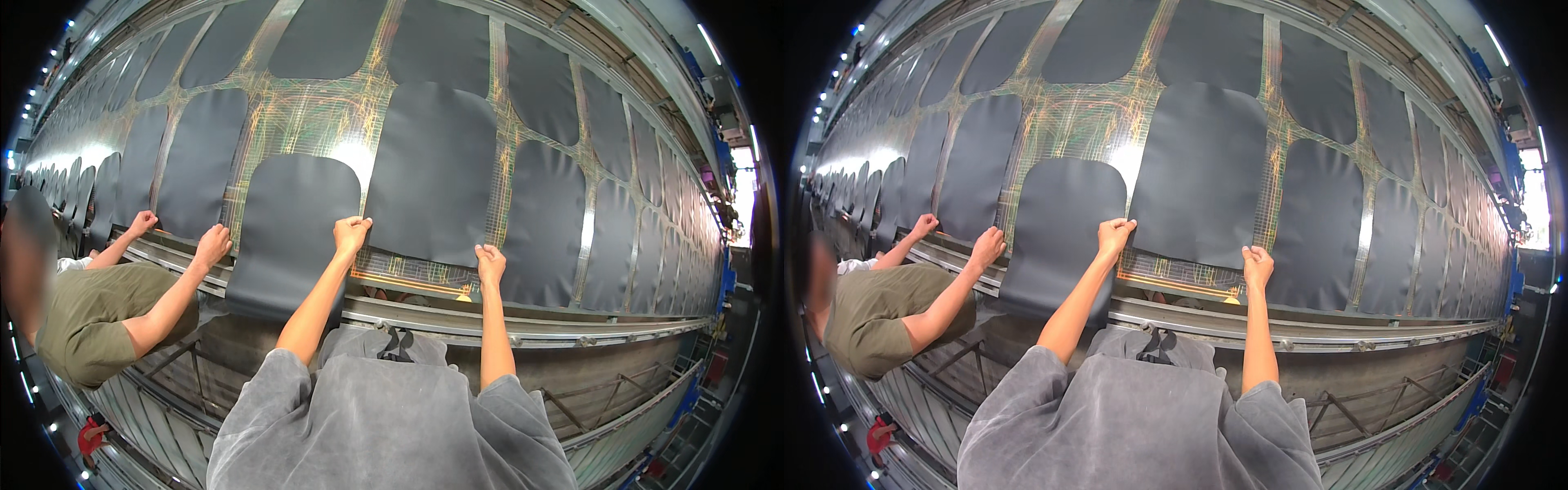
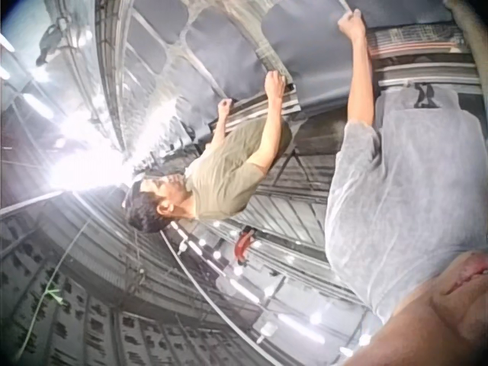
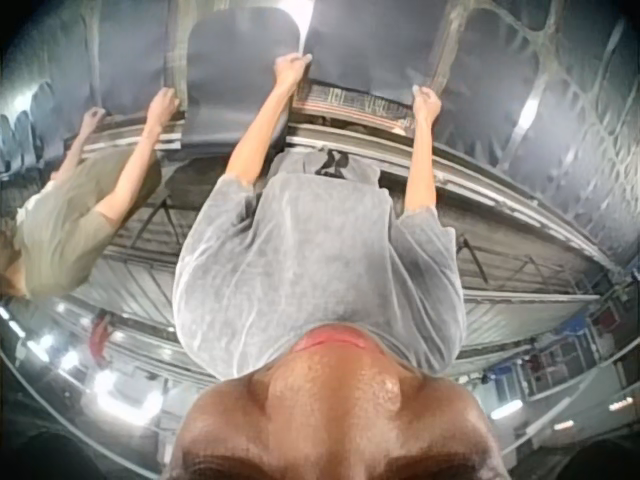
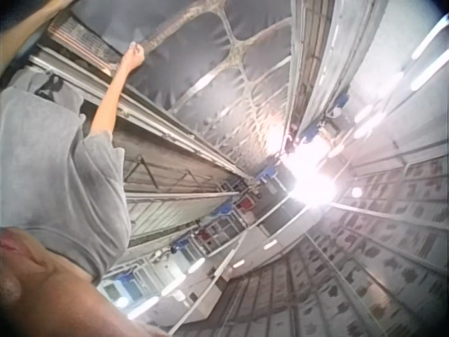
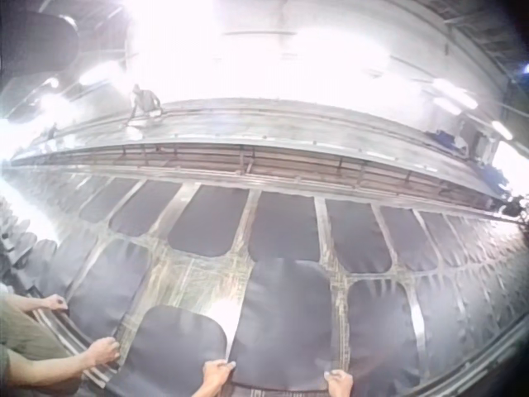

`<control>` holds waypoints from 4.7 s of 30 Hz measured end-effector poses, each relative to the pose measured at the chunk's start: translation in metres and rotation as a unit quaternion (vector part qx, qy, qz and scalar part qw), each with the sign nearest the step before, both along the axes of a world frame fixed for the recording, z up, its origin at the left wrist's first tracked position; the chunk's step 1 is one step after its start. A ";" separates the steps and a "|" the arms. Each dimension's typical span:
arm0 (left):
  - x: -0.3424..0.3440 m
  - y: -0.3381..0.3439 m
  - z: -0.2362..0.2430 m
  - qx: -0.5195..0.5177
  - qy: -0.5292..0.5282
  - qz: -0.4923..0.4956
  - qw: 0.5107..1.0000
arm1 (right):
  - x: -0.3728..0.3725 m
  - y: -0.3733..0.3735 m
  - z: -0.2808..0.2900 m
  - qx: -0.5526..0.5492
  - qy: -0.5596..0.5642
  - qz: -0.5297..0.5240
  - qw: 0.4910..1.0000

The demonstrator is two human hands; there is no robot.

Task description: The person places black rectangular panels onto a large curved grid structure, smoothing them down by hand to ensure they adhere to the surface. The task is performed in a repetitive sequence along a metal walkway inside a large industrial facility.

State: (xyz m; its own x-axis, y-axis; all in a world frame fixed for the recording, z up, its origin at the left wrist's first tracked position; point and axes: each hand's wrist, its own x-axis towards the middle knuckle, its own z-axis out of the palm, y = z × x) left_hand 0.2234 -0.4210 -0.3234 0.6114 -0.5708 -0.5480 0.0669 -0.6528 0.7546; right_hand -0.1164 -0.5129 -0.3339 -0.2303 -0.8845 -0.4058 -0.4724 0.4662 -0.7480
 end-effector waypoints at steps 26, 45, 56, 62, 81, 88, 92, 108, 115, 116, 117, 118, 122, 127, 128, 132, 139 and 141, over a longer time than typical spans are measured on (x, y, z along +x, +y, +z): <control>-0.005 0.051 0.010 0.015 -0.164 -0.050 0.985 | -0.010 0.039 -0.006 -0.063 0.044 0.022 0.997; -0.008 0.071 0.015 0.022 -0.168 -0.095 0.981 | -0.018 0.058 0.006 -0.025 0.048 0.009 0.998; -0.011 0.080 0.010 0.033 -0.158 -0.099 0.982 | -0.025 0.066 -0.002 -0.022 0.070 0.020 0.997; -0.011 0.081 0.008 0.035 -0.164 -0.104 0.980 | -0.027 0.067 -0.004 -0.034 0.070 0.026 0.997; -0.013 0.083 0.009 0.002 -0.142 -0.101 0.985 | -0.028 0.070 -0.004 -0.047 0.081 0.046 0.995; -0.012 0.082 0.006 -0.019 -0.176 -0.105 0.979 | -0.028 0.070 -0.004 -0.059 0.063 0.047 0.995; -0.014 0.082 0.007 -0.008 -0.180 -0.102 0.978 | -0.029 0.070 -0.002 -0.050 0.060 0.051 0.996; -0.011 0.082 0.000 -0.011 -0.165 -0.108 0.980 | -0.030 0.069 -0.001 -0.059 0.066 0.055 0.995; -0.007 0.085 0.001 -0.031 -0.163 -0.129 0.978 | -0.031 0.069 0.000 -0.062 0.066 0.061 0.994; -0.005 0.086 0.000 -0.027 -0.163 -0.127 0.978 | -0.030 0.069 0.001 -0.059 0.070 0.059 0.994; -0.003 0.088 -0.001 -0.023 -0.163 -0.126 0.978 | -0.029 0.069 0.001 -0.064 0.070 0.063 0.994; -0.002 0.087 -0.001 -0.023 -0.162 -0.132 0.978 | -0.030 0.069 0.000 -0.069 0.072 0.065 0.993; -0.001 0.086 -0.002 -0.019 -0.161 -0.139 0.977 | -0.030 0.069 -0.001 -0.068 0.067 0.070 0.993; -0.001 0.084 -0.001 -0.015 -0.164 -0.142 0.976 | -0.030 0.069 0.002 -0.083 0.075 0.075 0.991; -0.001 0.084 0.000 -0.012 -0.163 -0.141 0.976 | -0.030 0.069 0.002 -0.083 0.076 0.075 0.991; 0.000 0.085 -0.002 -0.016 -0.151 -0.137 0.979 | -0.031 0.068 0.002 -0.073 0.078 0.081 0.991; -0.001 0.084 -0.001 -0.018 -0.142 -0.124 0.982 | -0.030 0.069 0.000 -0.094 0.079 0.078 0.989; -0.001 0.082 0.005 -0.005 -0.136 -0.128 0.982 | -0.032 0.069 -0.001 -0.085 0.084 0.078 0.990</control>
State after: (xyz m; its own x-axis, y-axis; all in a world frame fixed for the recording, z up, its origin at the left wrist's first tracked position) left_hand 0.2225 -0.3386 -0.3185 0.5700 -0.7294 -0.3782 -0.3035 -0.6147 0.7281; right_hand -0.1480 -0.4436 -0.3348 -0.1364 -0.9668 -0.2159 -0.6532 0.2517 -0.7142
